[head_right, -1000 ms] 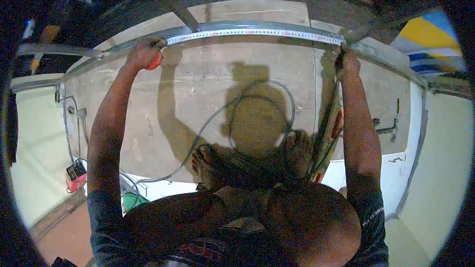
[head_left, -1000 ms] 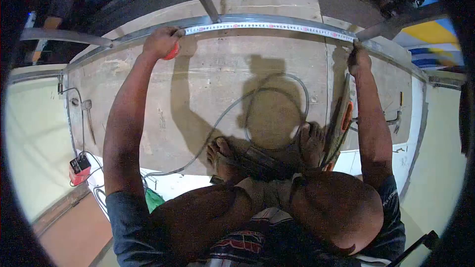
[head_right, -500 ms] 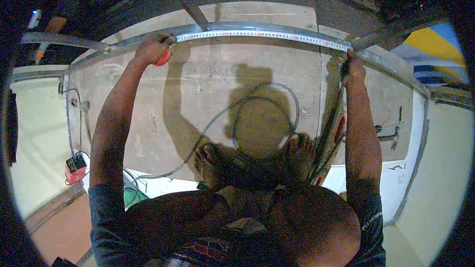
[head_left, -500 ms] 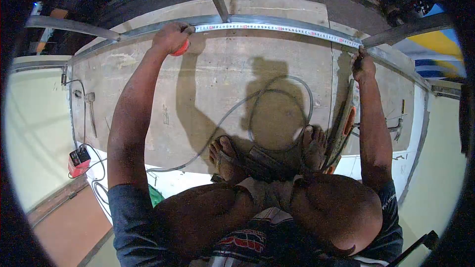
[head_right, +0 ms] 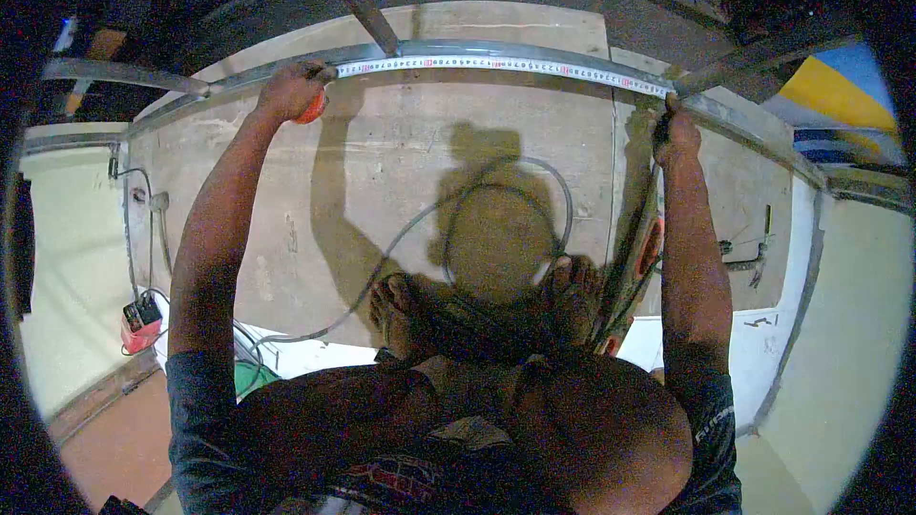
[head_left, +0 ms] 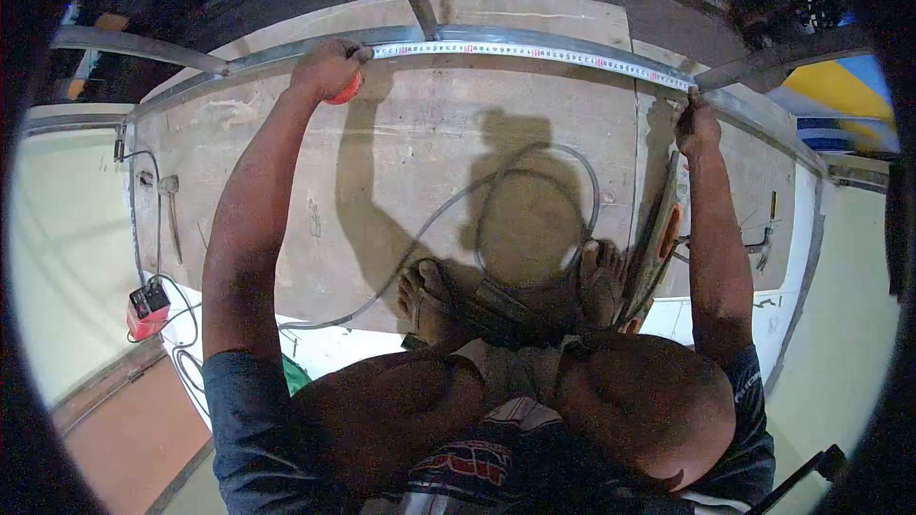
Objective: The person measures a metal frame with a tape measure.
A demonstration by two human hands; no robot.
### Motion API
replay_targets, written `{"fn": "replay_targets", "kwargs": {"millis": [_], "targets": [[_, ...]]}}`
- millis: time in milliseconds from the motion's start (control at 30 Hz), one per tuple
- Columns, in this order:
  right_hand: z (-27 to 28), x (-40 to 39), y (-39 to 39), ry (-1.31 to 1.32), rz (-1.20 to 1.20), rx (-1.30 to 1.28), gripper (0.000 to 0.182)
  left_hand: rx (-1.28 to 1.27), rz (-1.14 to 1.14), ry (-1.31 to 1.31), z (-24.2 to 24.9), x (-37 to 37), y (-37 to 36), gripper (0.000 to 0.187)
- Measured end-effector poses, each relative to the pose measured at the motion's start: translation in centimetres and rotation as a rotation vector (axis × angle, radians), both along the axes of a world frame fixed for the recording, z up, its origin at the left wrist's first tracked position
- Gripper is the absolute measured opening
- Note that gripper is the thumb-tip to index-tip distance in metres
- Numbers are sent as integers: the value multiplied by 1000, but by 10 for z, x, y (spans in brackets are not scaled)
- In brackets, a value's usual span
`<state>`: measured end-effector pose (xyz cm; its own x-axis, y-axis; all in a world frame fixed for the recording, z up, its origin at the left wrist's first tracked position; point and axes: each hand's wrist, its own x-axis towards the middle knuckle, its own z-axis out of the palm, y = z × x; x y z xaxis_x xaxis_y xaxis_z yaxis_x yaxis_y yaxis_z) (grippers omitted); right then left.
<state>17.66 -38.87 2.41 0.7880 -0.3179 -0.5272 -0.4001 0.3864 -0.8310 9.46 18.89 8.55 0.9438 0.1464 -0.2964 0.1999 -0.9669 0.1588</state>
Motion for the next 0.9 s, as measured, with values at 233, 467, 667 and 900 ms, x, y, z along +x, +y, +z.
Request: {"fn": "replay_targets", "kwargs": {"millis": [233, 467, 667, 900], "targets": [[-2, -1, -2, 46, -43, -3, 19, 18, -24, -15, -15, 5, 12, 44], [-12, 1, -9, -2, 17, 10, 17, 9, -11, 15, 4, -1, -2, 43], [-10, -1, -13, -5, 105, -5, 16, -8, -15, -91, -19, 2, 12, 43], [12, -9, 7, -1, 28, 1, 15, -10, 32, -33, -8, 2, 4, 43]]}}
